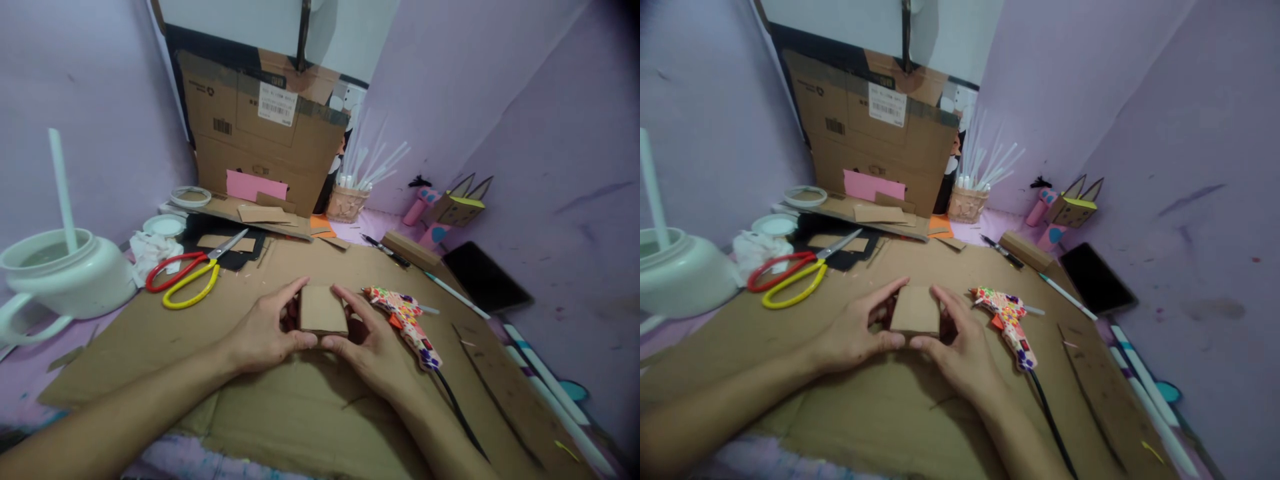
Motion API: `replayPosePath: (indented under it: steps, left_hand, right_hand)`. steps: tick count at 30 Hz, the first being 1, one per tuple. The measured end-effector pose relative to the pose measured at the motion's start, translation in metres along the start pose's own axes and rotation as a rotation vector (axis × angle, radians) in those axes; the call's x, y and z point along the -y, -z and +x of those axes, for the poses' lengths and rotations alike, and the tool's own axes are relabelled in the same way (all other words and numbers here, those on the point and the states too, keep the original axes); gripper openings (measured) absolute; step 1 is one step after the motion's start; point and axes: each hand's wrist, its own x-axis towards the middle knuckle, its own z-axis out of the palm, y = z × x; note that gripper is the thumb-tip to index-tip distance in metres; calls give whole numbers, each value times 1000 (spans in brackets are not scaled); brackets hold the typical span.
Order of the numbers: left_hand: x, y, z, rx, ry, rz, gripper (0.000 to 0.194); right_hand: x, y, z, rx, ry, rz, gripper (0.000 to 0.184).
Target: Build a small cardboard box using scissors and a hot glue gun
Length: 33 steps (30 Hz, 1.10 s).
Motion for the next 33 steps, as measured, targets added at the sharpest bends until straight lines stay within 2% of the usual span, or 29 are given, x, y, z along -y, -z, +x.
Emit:
replayPosePath:
  steps: [6,11,14,18,22,25,29,33]
  left_hand:
    - [6,1,1,19,-42,62,87]
    - [7,-1,2,17,-27,2,88]
    - [5,-1,2,6,-13,-25,95]
    - [5,-1,2,0,-23,-17,105]
    - [8,-1,4,-19,-57,-22,96]
    - [6,-2,6,-13,22,-107,97]
    - [-1,1,8,-9,70,-176,101]
    - [-3,3,9,-16,49,-92,103]
  right_hand:
    - [1,-1,-1,-22,40,20,57]
    - [1,0,-2,19,-53,60,62]
    - [2,-1,-2,18,-58,94,61]
    - [0,-3,-2,-8,-36,140,59]
    - [-2,-6,1,-77,-29,130,58]
    - [0,-9,4,-113,-75,141,59]
    - [5,-8,5,-52,-102,305,65]
    - [6,-3,3,28,-124,454,66]
